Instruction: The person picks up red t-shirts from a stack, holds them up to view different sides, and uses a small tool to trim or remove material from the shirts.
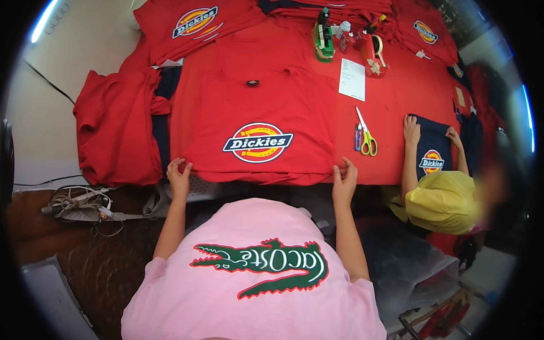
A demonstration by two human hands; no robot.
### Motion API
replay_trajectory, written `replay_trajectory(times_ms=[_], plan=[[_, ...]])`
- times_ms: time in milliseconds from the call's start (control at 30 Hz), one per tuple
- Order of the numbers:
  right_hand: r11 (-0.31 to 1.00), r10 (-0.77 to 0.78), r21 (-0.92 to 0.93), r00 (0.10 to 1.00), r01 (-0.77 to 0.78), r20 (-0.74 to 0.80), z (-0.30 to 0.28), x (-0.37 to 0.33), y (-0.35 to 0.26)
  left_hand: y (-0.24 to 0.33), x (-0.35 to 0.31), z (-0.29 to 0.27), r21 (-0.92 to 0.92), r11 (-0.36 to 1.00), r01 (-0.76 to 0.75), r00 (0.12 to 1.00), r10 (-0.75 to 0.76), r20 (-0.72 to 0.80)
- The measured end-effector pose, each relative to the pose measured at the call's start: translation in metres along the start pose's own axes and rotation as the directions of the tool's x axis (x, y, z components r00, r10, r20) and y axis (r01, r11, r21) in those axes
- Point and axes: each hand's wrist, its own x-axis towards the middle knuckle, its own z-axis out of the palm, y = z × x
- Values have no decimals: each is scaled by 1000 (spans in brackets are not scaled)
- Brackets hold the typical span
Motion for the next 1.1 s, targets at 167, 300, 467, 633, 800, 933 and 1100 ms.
replay_trajectory(times_ms=[167,300,467,633,800,933,1100], plan=[[982,140,94,968,-162,207,7,4,30,-26,4,13,-319,916,243,961,-182,209],[981,196,-52,934,-189,300,-8,8,6,-1,17,0,-161,954,251,854,-140,501],[839,347,147,725,-523,596,-18,22,-14,-43,32,-14,-396,826,400,773,-72,630],[580,274,532,762,-618,586,-52,17,-41,20,37,-51,-547,653,524,775,-100,624],[175,-41,909,920,-377,389,-113,38,-102,103,59,-148,-903,287,321,892,227,390],[184,-280,982,956,-41,92,-201,69,-174,196,70,-228,-992,112,50,906,413,92],[414,-283,910,955,35,92,-232,142,-218,285,109,-229,-961,277,-9,858,495,135]])
